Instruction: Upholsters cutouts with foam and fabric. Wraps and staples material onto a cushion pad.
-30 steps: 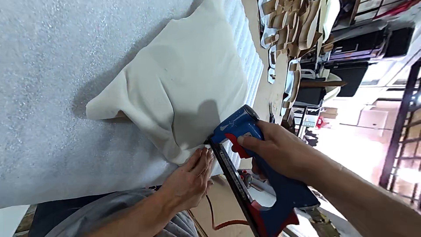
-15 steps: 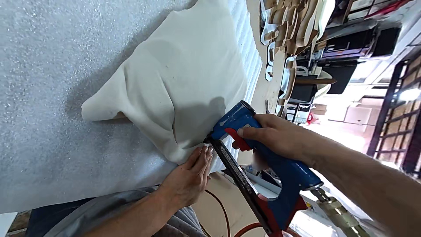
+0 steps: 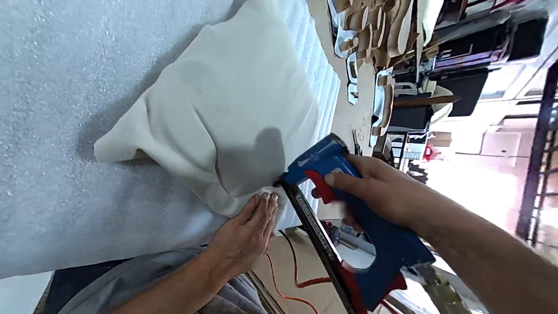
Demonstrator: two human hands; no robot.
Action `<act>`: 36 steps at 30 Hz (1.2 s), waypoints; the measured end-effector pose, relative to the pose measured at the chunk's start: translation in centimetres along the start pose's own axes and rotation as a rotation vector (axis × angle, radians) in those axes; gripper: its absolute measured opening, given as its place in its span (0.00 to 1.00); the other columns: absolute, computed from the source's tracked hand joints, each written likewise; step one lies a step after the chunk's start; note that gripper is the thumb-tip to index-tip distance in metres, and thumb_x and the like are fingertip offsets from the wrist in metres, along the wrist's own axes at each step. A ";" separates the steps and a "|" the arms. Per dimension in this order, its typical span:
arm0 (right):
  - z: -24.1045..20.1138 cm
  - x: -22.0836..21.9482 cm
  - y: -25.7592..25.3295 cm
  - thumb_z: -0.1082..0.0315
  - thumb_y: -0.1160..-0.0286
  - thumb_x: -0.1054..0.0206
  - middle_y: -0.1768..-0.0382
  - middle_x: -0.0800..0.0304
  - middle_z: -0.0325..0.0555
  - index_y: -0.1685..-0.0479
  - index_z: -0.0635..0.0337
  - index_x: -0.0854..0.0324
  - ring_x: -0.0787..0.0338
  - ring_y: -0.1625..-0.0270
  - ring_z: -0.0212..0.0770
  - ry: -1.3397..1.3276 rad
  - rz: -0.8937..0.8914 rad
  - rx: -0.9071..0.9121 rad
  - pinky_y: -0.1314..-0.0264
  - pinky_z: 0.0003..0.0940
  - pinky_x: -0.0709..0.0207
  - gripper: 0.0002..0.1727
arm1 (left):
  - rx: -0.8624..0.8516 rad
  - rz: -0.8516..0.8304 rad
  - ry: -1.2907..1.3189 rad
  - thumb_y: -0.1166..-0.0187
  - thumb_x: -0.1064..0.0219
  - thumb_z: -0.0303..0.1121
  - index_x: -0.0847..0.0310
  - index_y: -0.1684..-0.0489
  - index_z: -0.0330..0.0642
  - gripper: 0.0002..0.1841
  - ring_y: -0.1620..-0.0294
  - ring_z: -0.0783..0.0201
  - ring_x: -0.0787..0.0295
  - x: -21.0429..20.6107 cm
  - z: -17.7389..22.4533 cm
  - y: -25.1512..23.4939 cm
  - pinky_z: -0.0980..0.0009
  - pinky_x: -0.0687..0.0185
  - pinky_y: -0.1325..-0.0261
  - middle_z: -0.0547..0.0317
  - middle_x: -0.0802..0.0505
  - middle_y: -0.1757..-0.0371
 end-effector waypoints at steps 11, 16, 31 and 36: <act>4.4 -3.3 2.4 0.60 0.16 0.38 0.65 0.06 0.46 0.39 0.51 0.29 0.10 0.82 0.44 -0.152 0.202 0.120 0.82 0.36 0.12 0.13 | -0.003 0.009 0.033 0.07 0.61 0.43 0.21 0.24 0.34 0.29 0.12 0.49 0.31 0.4 0.4 0.0 0.54 0.43 0.10 0.45 0.19 0.19; 4.0 -4.6 2.2 0.56 0.19 0.37 0.67 0.06 0.42 0.40 0.48 0.29 0.10 0.82 0.42 -0.063 0.229 0.128 0.82 0.36 0.12 0.15 | 0.000 0.006 0.013 0.09 0.60 0.42 0.17 0.29 0.37 0.28 0.13 0.49 0.30 0.4 0.4 -0.1 0.54 0.46 0.09 0.45 0.16 0.21; -2.0 -2.5 -0.6 0.57 0.11 0.38 0.73 0.10 0.48 0.49 0.56 0.27 0.11 0.84 0.43 0.262 0.043 -0.024 0.82 0.37 0.11 0.11 | 0.032 -0.007 0.010 0.07 0.62 0.47 0.23 0.23 0.32 0.32 0.14 0.52 0.29 -0.3 0.3 0.4 0.59 0.41 0.12 0.47 0.18 0.19; -2.9 -2.2 -1.1 0.59 0.10 0.40 0.71 0.09 0.49 0.46 0.57 0.27 0.12 0.85 0.43 0.237 0.001 -0.047 0.83 0.36 0.12 0.10 | 0.025 -0.004 0.027 0.07 0.62 0.45 0.23 0.23 0.32 0.31 0.12 0.52 0.31 -0.3 0.3 0.3 0.59 0.44 0.11 0.46 0.19 0.18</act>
Point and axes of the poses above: each hand's wrist, its own y-axis away from the middle knuckle, its own x-axis out of the back of the hand, z = x × y, the point moved 3 cm from there along -y, towards the middle knuckle
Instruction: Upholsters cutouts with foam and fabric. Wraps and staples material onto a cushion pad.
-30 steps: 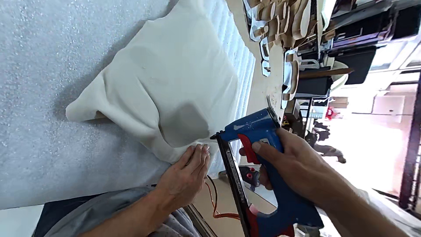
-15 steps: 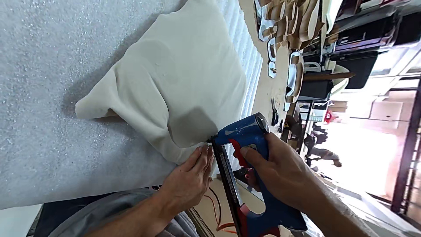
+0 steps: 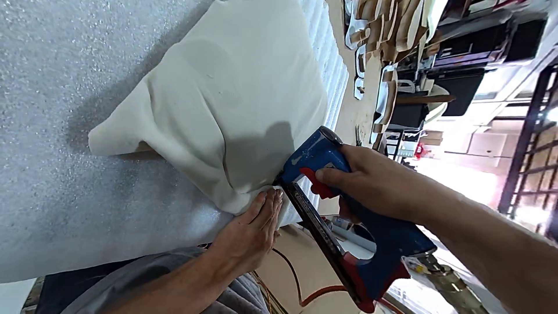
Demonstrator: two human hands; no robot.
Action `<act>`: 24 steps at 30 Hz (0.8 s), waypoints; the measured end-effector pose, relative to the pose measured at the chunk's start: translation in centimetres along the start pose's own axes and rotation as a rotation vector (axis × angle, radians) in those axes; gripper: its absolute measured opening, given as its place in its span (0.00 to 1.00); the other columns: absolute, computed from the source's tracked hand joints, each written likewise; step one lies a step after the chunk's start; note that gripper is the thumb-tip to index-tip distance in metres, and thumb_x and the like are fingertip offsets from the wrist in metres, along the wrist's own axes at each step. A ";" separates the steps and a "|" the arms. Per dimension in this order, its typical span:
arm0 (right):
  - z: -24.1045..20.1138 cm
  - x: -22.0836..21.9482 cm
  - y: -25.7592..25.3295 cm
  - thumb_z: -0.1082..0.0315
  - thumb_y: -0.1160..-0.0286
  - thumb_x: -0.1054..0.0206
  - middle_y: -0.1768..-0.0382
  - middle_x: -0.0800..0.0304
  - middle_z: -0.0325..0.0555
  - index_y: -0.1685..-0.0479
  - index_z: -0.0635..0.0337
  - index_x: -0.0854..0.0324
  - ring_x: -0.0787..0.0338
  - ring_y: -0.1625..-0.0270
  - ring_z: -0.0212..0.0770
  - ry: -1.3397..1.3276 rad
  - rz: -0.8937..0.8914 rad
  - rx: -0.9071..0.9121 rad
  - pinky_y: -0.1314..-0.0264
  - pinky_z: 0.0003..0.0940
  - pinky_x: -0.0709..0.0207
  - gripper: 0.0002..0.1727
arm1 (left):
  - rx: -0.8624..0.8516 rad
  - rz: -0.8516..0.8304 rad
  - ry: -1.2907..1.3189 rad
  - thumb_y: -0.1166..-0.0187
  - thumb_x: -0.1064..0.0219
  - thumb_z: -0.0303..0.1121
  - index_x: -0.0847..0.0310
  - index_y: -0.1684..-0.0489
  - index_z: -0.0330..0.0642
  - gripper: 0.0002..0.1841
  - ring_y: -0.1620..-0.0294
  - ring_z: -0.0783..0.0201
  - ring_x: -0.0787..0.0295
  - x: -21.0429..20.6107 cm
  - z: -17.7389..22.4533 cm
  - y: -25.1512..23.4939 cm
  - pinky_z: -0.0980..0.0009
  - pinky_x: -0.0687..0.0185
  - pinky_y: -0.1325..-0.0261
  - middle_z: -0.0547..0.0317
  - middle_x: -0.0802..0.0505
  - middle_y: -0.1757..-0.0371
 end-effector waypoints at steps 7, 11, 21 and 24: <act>-0.5 0.6 -0.6 0.58 0.09 0.41 0.71 0.10 0.51 0.46 0.59 0.27 0.12 0.86 0.44 0.004 -0.039 -0.009 0.85 0.37 0.13 0.12 | 0.000 0.002 -0.023 0.07 0.61 0.46 0.20 0.25 0.33 0.31 0.12 0.52 0.31 -0.2 0.0 0.0 0.58 0.45 0.10 0.47 0.20 0.17; -1.0 1.0 -0.9 0.58 0.09 0.41 0.69 0.09 0.52 0.46 0.59 0.27 0.11 0.84 0.45 0.021 -0.075 -0.043 0.83 0.38 0.12 0.13 | 0.001 0.015 -0.029 0.07 0.61 0.46 0.20 0.25 0.31 0.31 0.11 0.51 0.32 -0.2 0.0 0.0 0.58 0.47 0.09 0.45 0.20 0.17; 1.8 2.0 -0.4 0.56 0.09 0.43 0.63 0.05 0.53 0.39 0.56 0.25 0.11 0.84 0.47 -0.129 -0.096 0.082 0.84 0.39 0.14 0.14 | -0.028 -0.014 -0.063 0.08 0.62 0.47 0.24 0.21 0.32 0.33 0.09 0.50 0.36 0.2 -0.2 0.0 0.53 0.49 0.07 0.44 0.24 0.14; 7.2 4.1 1.7 0.56 0.08 0.47 0.57 0.05 0.50 0.34 0.50 0.25 0.12 0.83 0.46 -0.293 -0.007 0.183 0.85 0.37 0.15 0.15 | -0.100 -0.062 -0.060 0.13 0.55 0.41 0.25 0.20 0.32 0.29 0.09 0.50 0.36 1.0 -0.6 0.1 0.53 0.47 0.09 0.45 0.25 0.13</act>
Point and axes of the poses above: each hand's wrist, its own y-axis away from the middle knuckle, its own x-axis out of the back of the hand, z = x × y, the point moved 3 cm from there along -y, towards the middle knuckle
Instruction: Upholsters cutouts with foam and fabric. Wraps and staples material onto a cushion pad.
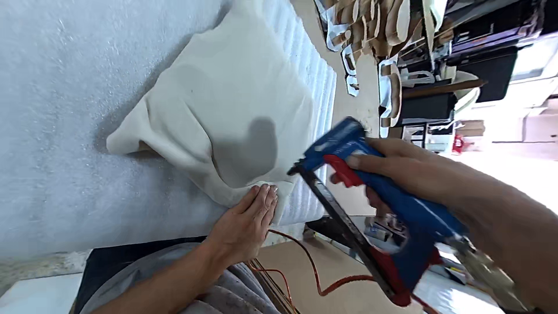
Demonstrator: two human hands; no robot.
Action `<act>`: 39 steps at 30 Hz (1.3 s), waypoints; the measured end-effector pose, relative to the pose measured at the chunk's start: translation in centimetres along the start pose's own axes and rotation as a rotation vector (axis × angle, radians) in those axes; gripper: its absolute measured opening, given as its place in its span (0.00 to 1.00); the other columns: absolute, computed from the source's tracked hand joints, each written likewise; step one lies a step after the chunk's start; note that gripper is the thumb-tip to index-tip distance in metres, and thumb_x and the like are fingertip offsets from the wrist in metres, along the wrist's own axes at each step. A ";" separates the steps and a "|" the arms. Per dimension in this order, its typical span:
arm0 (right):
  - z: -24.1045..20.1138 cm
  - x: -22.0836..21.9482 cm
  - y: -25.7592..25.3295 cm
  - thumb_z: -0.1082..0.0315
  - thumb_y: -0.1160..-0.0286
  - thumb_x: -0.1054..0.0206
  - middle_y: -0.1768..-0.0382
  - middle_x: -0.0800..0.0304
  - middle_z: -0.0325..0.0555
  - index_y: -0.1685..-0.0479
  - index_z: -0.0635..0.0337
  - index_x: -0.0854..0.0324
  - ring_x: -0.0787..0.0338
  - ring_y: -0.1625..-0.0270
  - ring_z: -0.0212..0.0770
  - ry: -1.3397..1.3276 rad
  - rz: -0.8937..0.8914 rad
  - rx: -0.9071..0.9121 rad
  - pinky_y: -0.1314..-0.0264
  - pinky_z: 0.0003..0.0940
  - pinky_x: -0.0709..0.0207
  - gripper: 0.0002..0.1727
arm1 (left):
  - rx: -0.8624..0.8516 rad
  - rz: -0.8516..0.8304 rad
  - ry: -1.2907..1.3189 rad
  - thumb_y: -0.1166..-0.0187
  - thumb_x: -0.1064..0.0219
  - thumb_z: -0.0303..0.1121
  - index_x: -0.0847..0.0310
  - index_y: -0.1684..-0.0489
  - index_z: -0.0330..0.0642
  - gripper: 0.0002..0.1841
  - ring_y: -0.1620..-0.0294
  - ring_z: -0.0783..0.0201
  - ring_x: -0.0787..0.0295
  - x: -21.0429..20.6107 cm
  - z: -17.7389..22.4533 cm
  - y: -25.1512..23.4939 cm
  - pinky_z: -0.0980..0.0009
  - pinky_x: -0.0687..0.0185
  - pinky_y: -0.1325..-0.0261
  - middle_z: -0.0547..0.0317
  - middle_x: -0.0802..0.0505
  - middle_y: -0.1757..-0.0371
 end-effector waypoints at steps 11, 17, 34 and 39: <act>21.3 -0.5 -5.4 0.66 0.22 0.34 0.40 0.20 0.77 0.27 0.74 0.28 0.15 0.45 0.77 0.120 0.863 0.310 0.49 0.79 0.25 0.27 | 0.053 -0.056 -0.190 0.21 0.41 0.38 0.19 0.25 0.49 0.24 0.27 0.51 0.17 4.5 -3.2 0.1 0.43 0.31 0.22 0.52 0.11 0.30; 24.1 -3.3 -10.9 0.66 0.27 0.27 0.27 0.25 0.76 0.19 0.63 0.27 0.17 0.38 0.81 0.035 0.947 0.404 0.49 0.79 0.24 0.34 | 0.020 -0.081 -0.410 0.19 0.38 0.33 0.15 0.34 0.41 0.18 0.42 0.49 0.09 4.9 -3.7 0.3 0.45 0.22 0.28 0.49 0.07 0.43; 21.9 -6.7 -10.5 0.64 0.38 0.25 0.29 0.25 0.82 0.27 0.71 0.22 0.26 0.29 0.88 -0.254 1.053 0.487 0.35 0.83 0.34 0.35 | 0.457 0.219 0.026 0.07 0.48 0.37 0.14 0.65 0.40 0.19 0.66 0.64 0.17 35.9 -5.1 -28.5 0.57 0.21 0.59 0.57 0.13 0.70; 16.0 -4.3 -5.1 0.37 0.24 0.36 0.18 0.36 0.75 0.15 0.80 0.44 0.32 0.15 0.62 -0.875 0.700 0.923 0.18 0.53 0.31 0.54 | 0.632 0.215 0.453 0.09 0.46 0.44 0.13 0.52 0.44 0.17 0.60 0.66 0.09 37.4 -4.9 -29.5 0.61 0.11 0.58 0.58 0.07 0.61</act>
Point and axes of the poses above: each hand's wrist, its own y-axis away from the middle knuckle, its own x-axis out of the back of the hand, z = x × y, the point moved 3 cm from there along -y, towards the middle knuckle
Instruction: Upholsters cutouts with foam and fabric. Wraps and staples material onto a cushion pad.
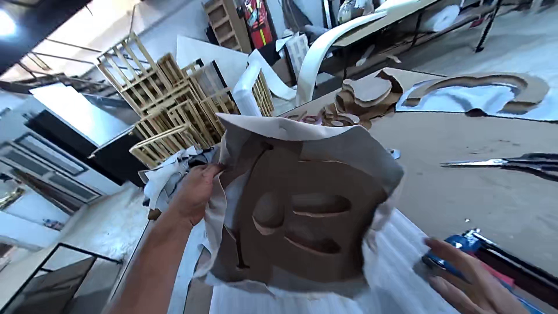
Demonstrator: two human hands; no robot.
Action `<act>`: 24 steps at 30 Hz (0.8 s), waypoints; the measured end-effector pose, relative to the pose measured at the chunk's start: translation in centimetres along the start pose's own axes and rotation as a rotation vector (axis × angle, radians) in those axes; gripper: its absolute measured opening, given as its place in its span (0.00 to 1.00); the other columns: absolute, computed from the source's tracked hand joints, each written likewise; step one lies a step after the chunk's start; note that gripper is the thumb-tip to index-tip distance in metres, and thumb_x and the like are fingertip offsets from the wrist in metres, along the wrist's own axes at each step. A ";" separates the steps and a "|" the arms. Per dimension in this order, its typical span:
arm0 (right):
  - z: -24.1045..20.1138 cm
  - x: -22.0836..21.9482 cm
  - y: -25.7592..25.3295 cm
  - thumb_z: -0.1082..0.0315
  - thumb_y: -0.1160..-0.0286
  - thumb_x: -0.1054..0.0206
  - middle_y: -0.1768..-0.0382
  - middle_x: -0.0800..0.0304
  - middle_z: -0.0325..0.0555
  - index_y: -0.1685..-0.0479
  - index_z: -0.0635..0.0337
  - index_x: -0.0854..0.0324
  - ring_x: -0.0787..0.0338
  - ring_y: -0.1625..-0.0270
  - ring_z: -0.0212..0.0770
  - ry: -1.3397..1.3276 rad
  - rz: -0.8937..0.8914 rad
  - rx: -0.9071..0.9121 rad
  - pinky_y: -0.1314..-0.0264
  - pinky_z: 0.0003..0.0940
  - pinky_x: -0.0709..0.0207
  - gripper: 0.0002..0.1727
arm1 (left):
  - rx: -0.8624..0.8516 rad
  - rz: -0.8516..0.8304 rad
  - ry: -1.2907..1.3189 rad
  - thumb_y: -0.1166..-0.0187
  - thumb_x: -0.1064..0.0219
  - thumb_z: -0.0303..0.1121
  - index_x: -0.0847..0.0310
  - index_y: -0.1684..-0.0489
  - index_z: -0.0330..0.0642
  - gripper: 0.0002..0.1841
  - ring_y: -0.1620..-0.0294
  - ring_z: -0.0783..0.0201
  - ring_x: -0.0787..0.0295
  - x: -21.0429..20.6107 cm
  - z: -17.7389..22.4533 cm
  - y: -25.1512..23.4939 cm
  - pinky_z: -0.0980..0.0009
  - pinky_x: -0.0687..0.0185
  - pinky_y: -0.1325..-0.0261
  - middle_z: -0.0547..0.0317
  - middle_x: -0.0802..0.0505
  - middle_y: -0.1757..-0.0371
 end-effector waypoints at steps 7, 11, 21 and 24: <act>-6.3 -3.9 -0.3 0.75 0.27 0.31 0.55 0.05 0.16 0.41 0.46 0.26 0.07 0.50 0.19 -0.745 0.076 0.028 0.40 0.23 0.13 0.19 | 0.044 -0.167 0.162 0.06 0.49 0.40 0.12 0.52 0.40 0.19 0.63 0.65 0.08 -2.7 0.6 2.5 0.67 0.09 0.58 0.54 0.06 0.63; -5.9 -3.1 1.2 0.64 0.28 0.24 0.54 0.04 0.14 0.48 0.32 0.16 0.07 0.51 0.17 -0.722 0.095 0.069 0.42 0.22 0.13 0.15 | -0.018 -0.192 0.153 0.08 0.49 0.36 0.11 0.49 0.39 0.18 0.60 0.65 0.07 -3.2 1.2 3.5 0.66 0.09 0.55 0.53 0.05 0.61; -4.4 -2.4 2.8 0.61 0.25 0.24 0.44 0.05 0.23 0.39 0.38 0.15 0.08 0.42 0.26 -0.669 0.104 0.169 0.33 0.32 0.15 0.16 | -0.226 -0.428 -0.043 0.28 0.29 0.50 0.12 0.44 0.50 0.20 0.55 0.66 0.07 -4.6 1.4 2.9 0.68 0.09 0.52 0.59 0.05 0.56; -4.3 -2.4 3.0 0.60 0.25 0.24 0.44 0.05 0.24 0.40 0.37 0.15 0.08 0.42 0.26 -0.696 0.081 0.148 0.33 0.31 0.15 0.16 | -0.190 -0.546 -0.037 0.39 0.18 0.45 0.10 0.47 0.51 0.21 0.56 0.65 0.05 -5.1 2.1 3.0 0.68 0.07 0.52 0.57 0.03 0.58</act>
Point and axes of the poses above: each hand's wrist, its own y-axis away from the middle knuckle, its own x-axis out of the back of the hand, z = x × y, the point moved 3 cm from there along -y, towards the middle knuckle
